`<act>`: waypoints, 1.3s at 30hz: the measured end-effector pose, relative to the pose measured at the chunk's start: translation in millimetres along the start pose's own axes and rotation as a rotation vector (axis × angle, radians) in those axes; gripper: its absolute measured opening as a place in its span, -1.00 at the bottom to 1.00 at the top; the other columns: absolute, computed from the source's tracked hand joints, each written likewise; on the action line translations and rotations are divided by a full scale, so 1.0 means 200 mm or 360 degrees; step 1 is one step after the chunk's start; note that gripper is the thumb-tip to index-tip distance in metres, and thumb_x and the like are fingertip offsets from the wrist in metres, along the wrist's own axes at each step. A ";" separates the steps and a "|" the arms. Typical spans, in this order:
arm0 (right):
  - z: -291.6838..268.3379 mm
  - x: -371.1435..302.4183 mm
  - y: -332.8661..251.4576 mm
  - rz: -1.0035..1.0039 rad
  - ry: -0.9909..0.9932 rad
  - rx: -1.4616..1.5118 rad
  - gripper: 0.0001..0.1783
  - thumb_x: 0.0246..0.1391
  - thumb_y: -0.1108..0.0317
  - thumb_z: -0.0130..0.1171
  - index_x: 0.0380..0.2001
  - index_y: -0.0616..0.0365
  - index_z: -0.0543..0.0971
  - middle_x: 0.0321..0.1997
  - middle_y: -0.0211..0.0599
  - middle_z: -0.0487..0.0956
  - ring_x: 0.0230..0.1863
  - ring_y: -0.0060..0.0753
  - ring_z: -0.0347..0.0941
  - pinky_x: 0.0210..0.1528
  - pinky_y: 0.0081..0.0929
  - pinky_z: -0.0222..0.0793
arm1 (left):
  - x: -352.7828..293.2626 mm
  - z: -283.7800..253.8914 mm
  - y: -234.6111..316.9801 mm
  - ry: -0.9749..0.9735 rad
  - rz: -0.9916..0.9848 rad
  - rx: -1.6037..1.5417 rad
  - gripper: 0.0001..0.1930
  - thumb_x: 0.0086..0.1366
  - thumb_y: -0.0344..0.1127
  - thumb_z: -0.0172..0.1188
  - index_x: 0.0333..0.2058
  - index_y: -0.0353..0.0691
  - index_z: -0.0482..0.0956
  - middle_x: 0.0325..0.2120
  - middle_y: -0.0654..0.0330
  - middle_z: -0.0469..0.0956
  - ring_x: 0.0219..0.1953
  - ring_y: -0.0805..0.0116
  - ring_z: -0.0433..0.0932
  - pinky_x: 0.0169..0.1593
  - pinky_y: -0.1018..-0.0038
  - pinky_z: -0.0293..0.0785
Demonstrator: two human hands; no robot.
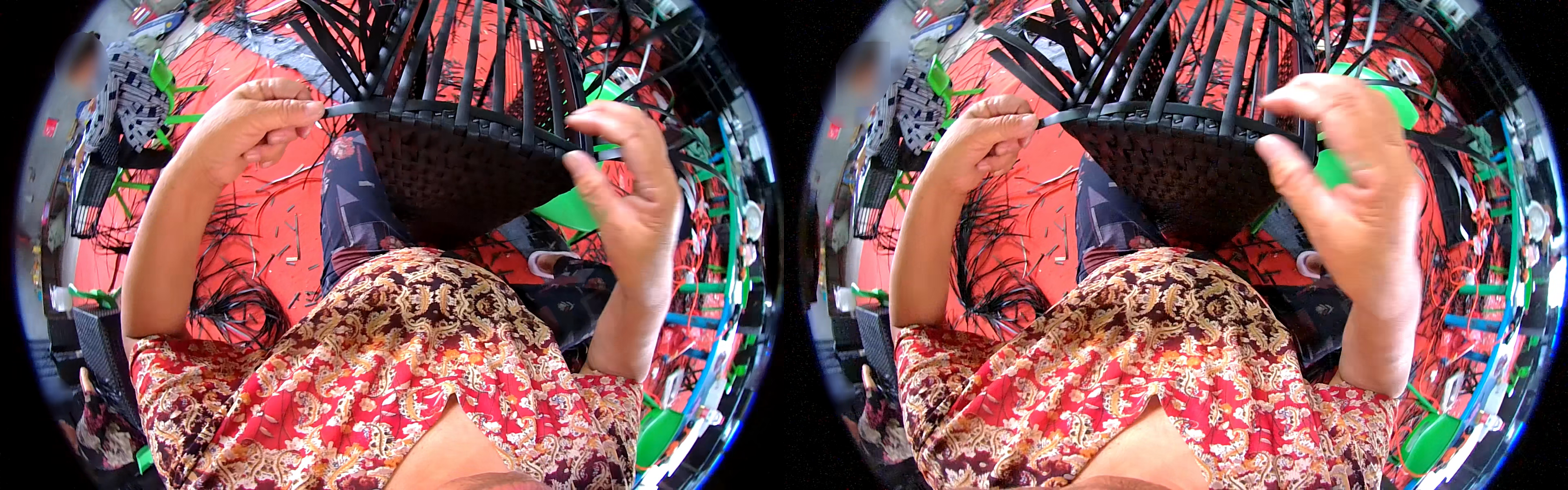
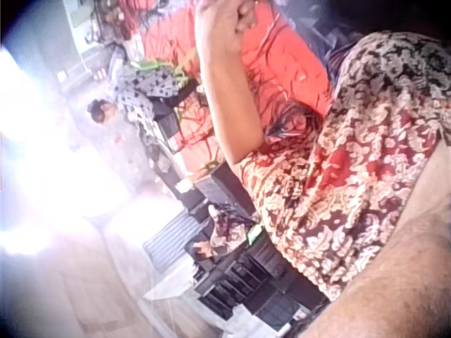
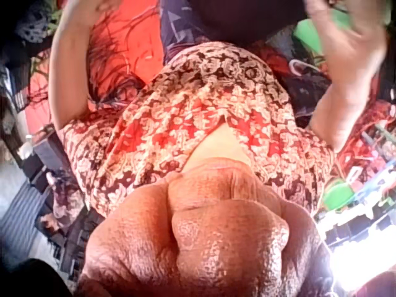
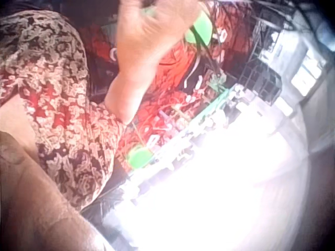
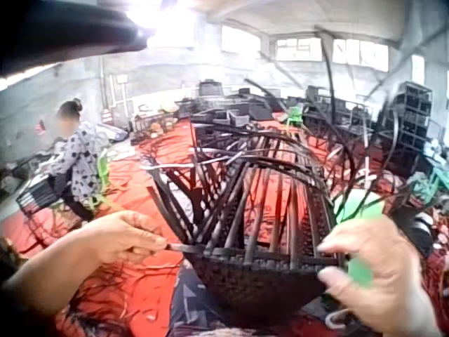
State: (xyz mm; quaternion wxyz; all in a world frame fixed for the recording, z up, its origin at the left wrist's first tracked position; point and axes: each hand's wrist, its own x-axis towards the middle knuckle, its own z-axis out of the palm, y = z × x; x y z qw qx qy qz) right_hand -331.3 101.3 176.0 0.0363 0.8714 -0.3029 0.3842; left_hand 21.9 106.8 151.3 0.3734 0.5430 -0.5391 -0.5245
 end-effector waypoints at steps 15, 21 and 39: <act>0.15 0.07 -0.02 -0.0207 -0.0075 -0.0121 -0.69 -0.20 0.48 0.25 -0.29 0.22 0.46 -0.27 -0.15 0.41 -0.17 -0.06 0.35 -0.09 -0.24 0.25 | -0.04 0.56 0.11 0.0905 0.1873 0.1568 -0.77 0.05 -0.42 0.26 -0.26 -0.25 0.63 -0.24 0.13 0.56 -0.19 0.21 0.51 -0.07 0.38 0.36; 0.15 0.08 -0.04 -0.0134 -0.0142 -0.0118 -0.71 -0.19 0.45 0.26 -0.32 0.21 0.45 -0.25 -0.19 0.41 -0.17 -0.10 0.36 -0.07 -0.30 0.26 | 0.14 0.55 0.08 0.0737 0.1837 0.1418 -0.85 0.06 -0.34 0.25 -0.35 -0.16 0.65 -0.44 0.26 0.57 -0.26 0.28 0.51 -0.12 0.42 0.30; 0.14 0.14 -0.13 -0.0198 -0.0158 -0.0175 -0.67 -0.25 0.49 0.29 -0.30 0.21 0.51 -0.29 -0.22 0.49 -0.20 -0.16 0.41 -0.10 -0.35 0.29 | 0.01 0.51 0.07 0.0596 0.1763 0.1220 -0.45 -0.03 -0.48 0.27 0.03 -0.16 0.47 -0.27 0.26 0.63 -0.18 0.27 0.51 0.00 0.42 0.34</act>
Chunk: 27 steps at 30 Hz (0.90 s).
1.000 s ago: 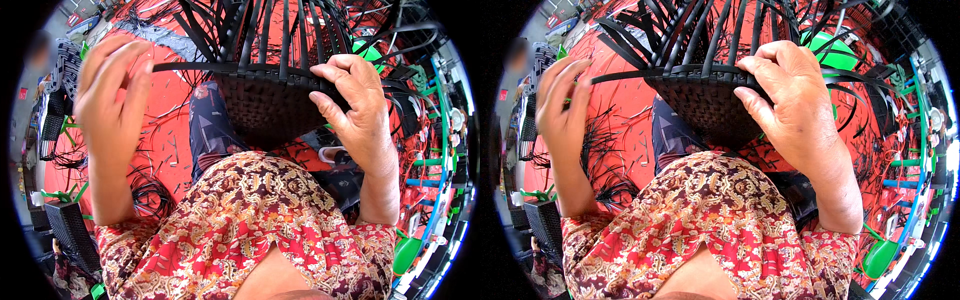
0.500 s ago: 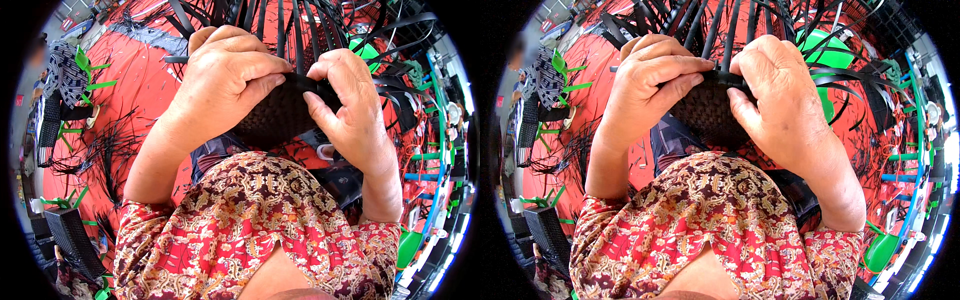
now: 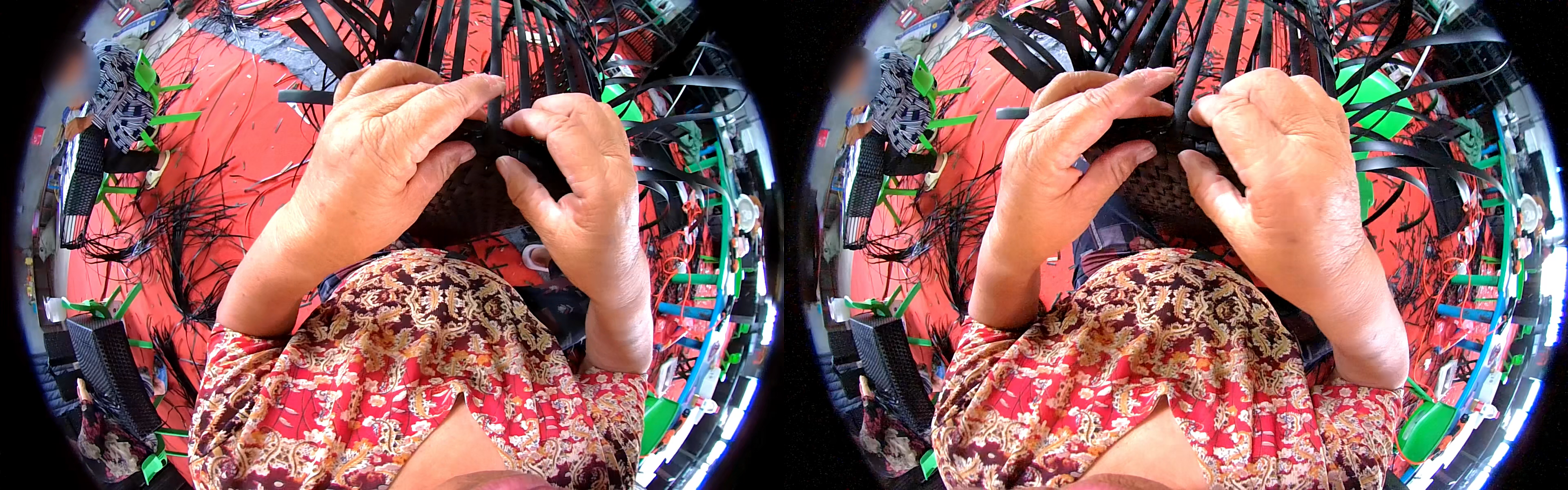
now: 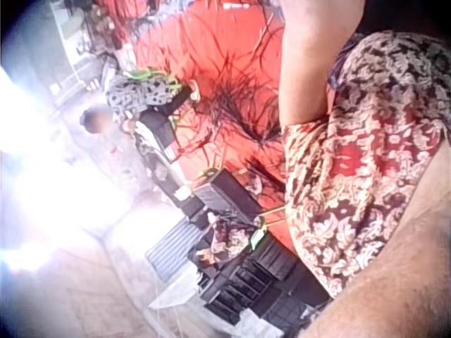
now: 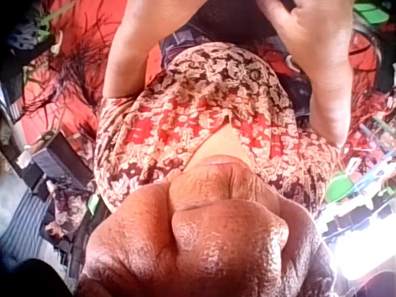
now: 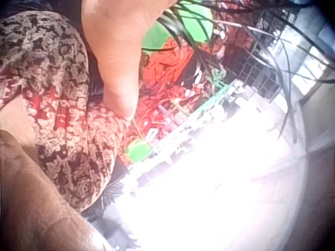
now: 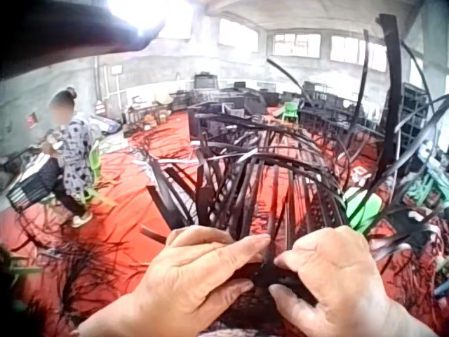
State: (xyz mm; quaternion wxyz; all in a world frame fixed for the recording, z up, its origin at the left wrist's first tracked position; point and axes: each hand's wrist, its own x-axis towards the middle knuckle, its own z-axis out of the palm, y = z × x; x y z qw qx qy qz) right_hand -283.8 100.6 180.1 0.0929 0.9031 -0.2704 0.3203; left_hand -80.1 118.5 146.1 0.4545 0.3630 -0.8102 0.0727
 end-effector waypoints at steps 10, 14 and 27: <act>0.04 0.02 -0.05 0.0127 0.0068 0.0107 -0.72 -0.26 0.55 0.23 -0.36 0.21 0.46 -0.35 -0.24 0.44 -0.26 -0.17 0.38 -0.15 -0.37 0.29 | 0.00 -0.03 0.01 0.0035 -0.0112 -0.0078 -0.42 -0.06 -0.51 0.29 0.03 -0.18 0.47 -0.28 0.23 0.63 -0.18 0.28 0.53 -0.06 0.44 0.41; 0.03 0.03 -0.04 0.0128 -0.0010 0.0140 -0.74 -0.23 0.56 0.21 -0.37 0.23 0.46 -0.37 -0.24 0.43 -0.30 -0.21 0.38 -0.18 -0.41 0.30 | 0.00 -0.05 -0.02 -0.0017 -0.0134 -0.0224 -0.49 -0.02 -0.55 0.24 0.01 -0.21 0.49 -0.24 0.21 0.62 -0.16 0.28 0.53 -0.04 0.44 0.41; 0.00 0.07 0.04 0.0528 -0.0367 0.0612 -0.86 -0.07 0.50 0.14 -0.37 0.26 0.48 -0.44 -0.40 0.38 -0.43 -0.60 0.28 -0.35 -0.62 0.22 | -0.34 -0.07 -0.13 0.1116 0.0038 -0.0053 -0.76 0.09 -0.63 0.16 -0.21 -0.40 0.50 -0.29 0.08 0.53 -0.26 0.35 0.50 -0.21 0.51 0.43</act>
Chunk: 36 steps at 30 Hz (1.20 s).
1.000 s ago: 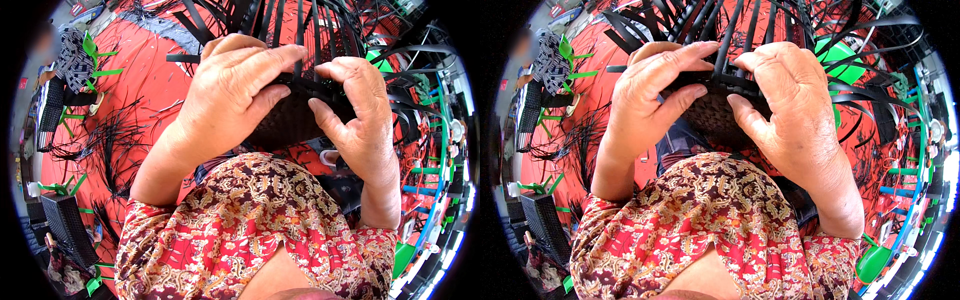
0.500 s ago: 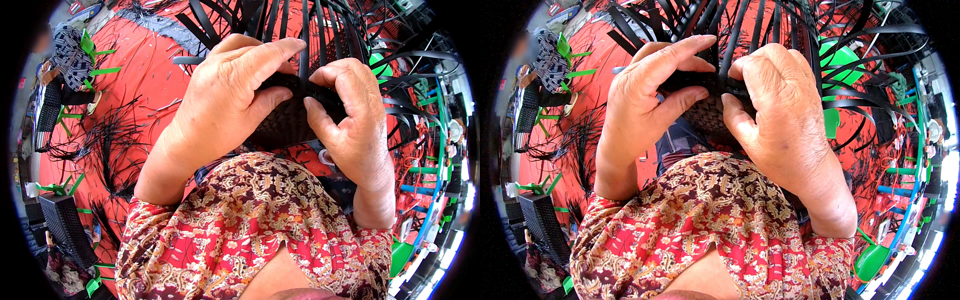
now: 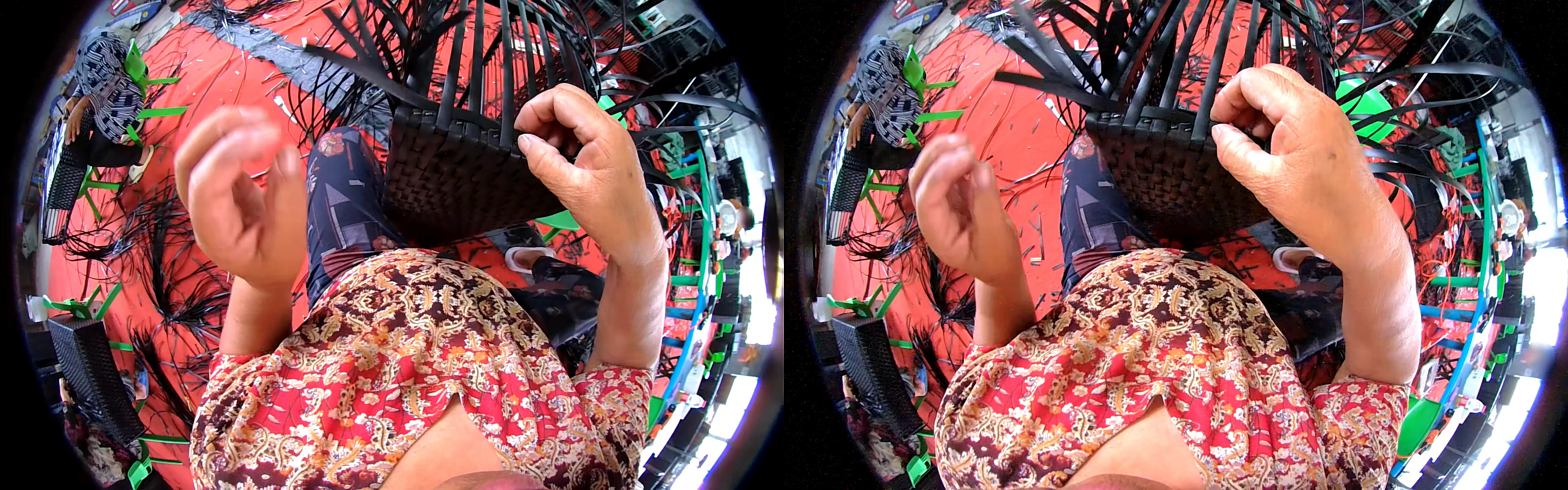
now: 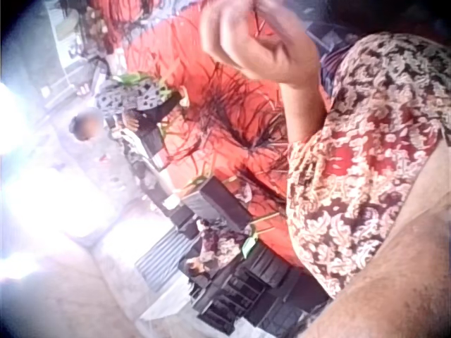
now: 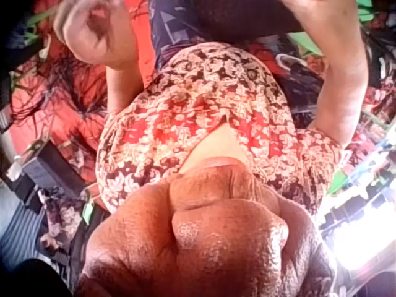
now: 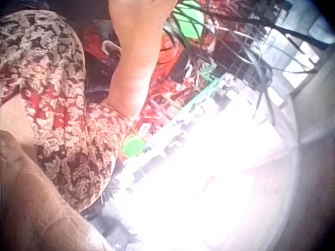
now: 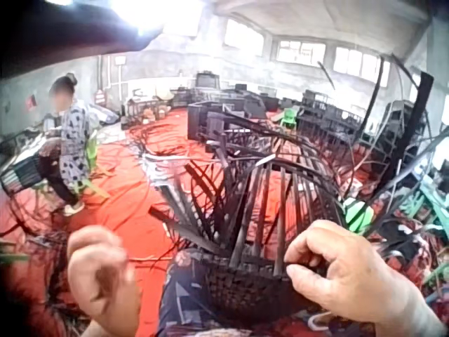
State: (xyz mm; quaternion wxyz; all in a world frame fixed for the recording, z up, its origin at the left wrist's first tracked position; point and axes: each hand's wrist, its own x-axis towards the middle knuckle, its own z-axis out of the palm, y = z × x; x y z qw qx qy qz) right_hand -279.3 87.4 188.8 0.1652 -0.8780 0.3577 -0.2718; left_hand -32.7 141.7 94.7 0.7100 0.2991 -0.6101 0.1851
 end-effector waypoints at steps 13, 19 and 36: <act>-0.12 0.26 -0.03 0.0029 -0.0568 -0.0163 -0.79 -0.03 0.34 0.14 -0.46 0.32 0.58 -0.58 -0.32 0.52 -0.50 -0.56 0.40 -0.37 -0.53 0.32 | 0.05 0.27 -0.02 -0.0349 -0.1419 -0.0779 -0.73 0.18 -0.24 0.29 -0.48 -0.32 0.46 -0.65 0.40 0.39 -0.61 0.67 0.31 -0.55 0.68 0.24; -0.17 0.35 -0.06 0.0260 -0.0994 -0.0120 -0.86 0.02 0.37 0.17 -0.45 0.24 0.52 -0.48 -0.53 0.46 -0.39 -0.72 0.30 -0.31 -0.66 0.25 | 0.04 0.32 -0.02 -0.0218 -0.1074 -0.0587 -0.77 0.13 -0.32 0.31 -0.50 -0.32 0.46 -0.68 0.30 0.42 -0.63 0.61 0.34 -0.54 0.63 0.30; -0.16 0.35 -0.03 0.0462 -0.0976 0.0228 -0.87 -0.10 0.34 0.08 -0.51 0.19 0.45 -0.51 -0.59 0.37 -0.44 -0.75 0.22 -0.32 -0.73 0.15 | 0.06 0.34 -0.01 -0.0197 -0.0959 -0.0491 -0.89 0.17 -0.43 0.19 -0.46 -0.34 0.47 -0.71 0.26 0.35 -0.66 0.53 0.27 -0.55 0.56 0.25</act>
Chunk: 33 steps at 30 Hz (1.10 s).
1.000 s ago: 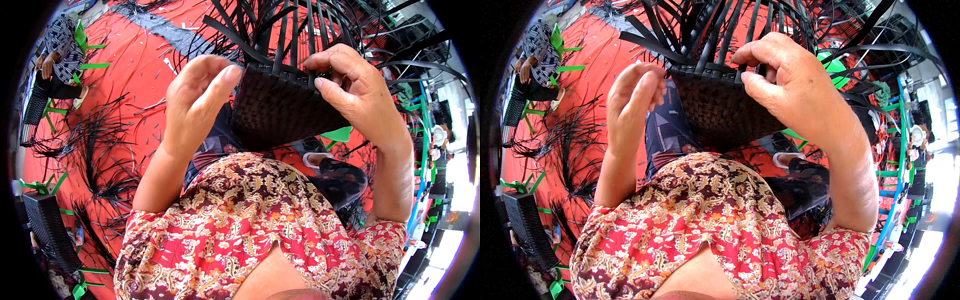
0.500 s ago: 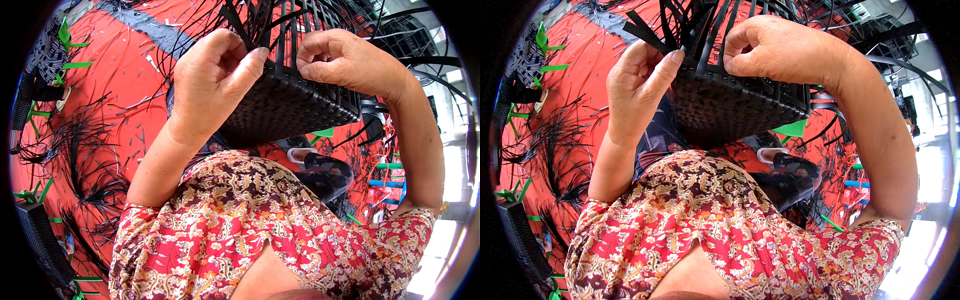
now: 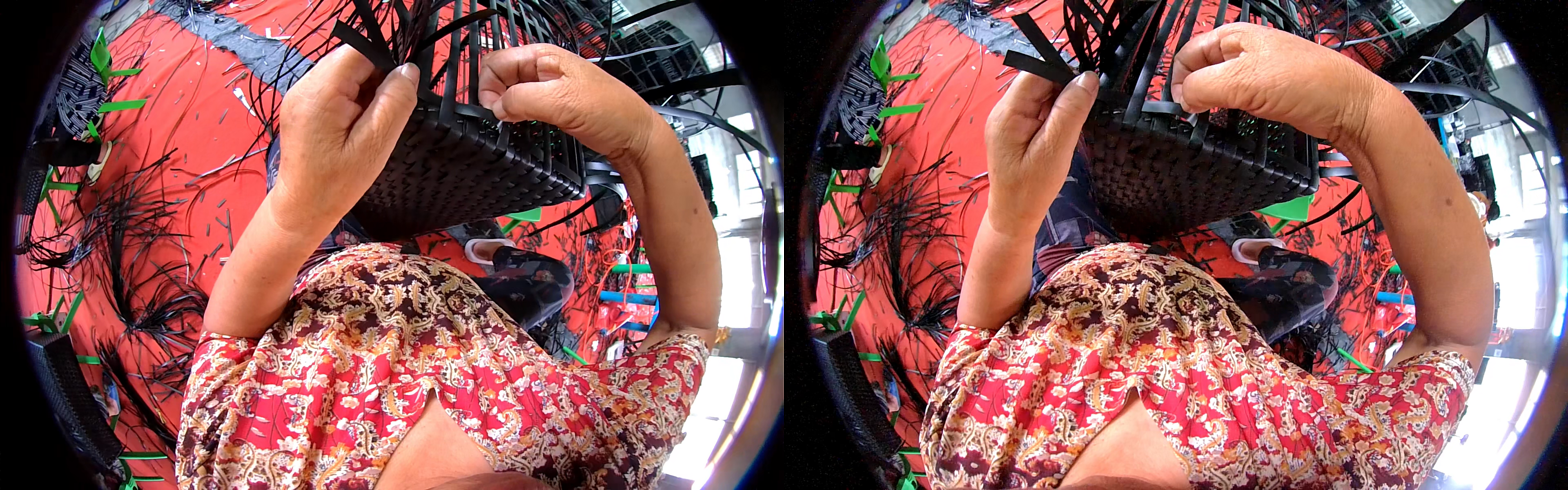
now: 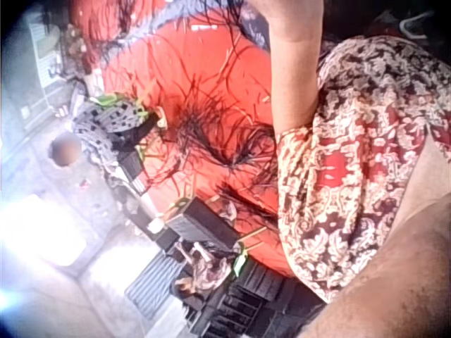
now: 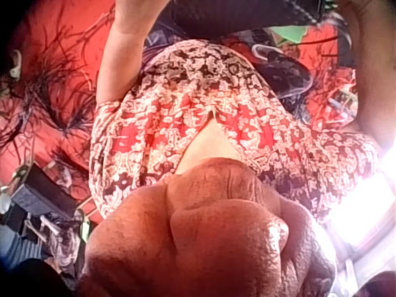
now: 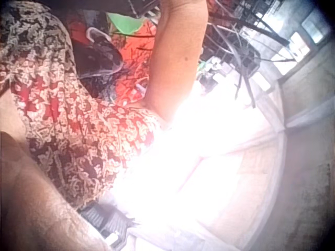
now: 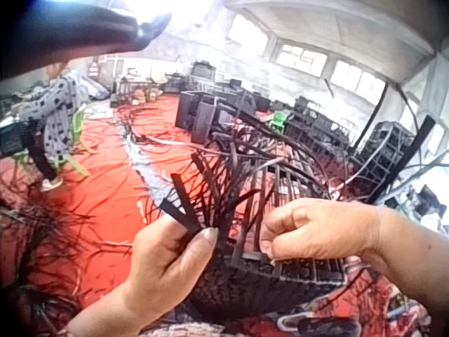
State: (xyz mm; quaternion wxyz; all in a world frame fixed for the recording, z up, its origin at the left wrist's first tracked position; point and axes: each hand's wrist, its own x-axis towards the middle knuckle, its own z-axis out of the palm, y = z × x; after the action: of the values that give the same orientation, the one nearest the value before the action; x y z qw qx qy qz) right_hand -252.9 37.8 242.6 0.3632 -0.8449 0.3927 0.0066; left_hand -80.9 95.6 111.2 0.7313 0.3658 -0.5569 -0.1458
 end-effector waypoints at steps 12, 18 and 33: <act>0.00 0.01 -0.01 -0.0304 -0.0032 -0.0445 -0.73 -0.03 0.26 0.16 -0.42 0.31 0.54 -0.53 -0.35 0.50 -0.40 -0.56 0.39 -0.25 -0.51 0.33 | -0.01 -0.06 0.03 0.0110 -0.0003 0.0276 -0.65 0.23 -0.39 0.18 -0.68 -0.29 0.27 -0.80 0.25 0.16 -0.72 0.53 0.08 -0.65 0.51 0.09; 0.07 -0.03 -0.05 -0.0480 0.0206 -0.0455 -0.88 -0.01 0.44 0.13 -0.41 0.30 0.53 -0.53 -0.33 0.51 -0.42 -0.54 0.41 -0.34 -0.50 0.34 | -0.01 -0.12 0.01 0.0153 -0.0321 -0.0084 -0.68 0.28 -0.37 0.14 -0.65 -0.29 0.35 -0.77 0.38 0.31 -0.72 0.64 0.17 -0.65 0.63 0.11; 0.27 -0.07 0.02 -0.0997 0.1013 -0.1238 -0.73 -0.15 0.41 0.27 -0.32 0.19 0.48 -0.35 -0.23 0.47 -0.27 -0.15 0.42 -0.17 -0.31 0.27 | 0.01 -0.21 0.16 0.0135 0.0520 0.0544 -0.89 0.18 -0.39 0.24 -0.44 -0.31 0.53 -0.64 0.25 0.42 -0.69 0.53 0.28 -0.60 0.58 0.20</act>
State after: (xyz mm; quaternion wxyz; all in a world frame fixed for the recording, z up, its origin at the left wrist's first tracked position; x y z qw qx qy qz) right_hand -251.5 78.8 204.9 -0.1243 -0.9521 0.1829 -0.2111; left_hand -47.2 132.0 131.0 0.6954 0.3951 -0.5940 0.0862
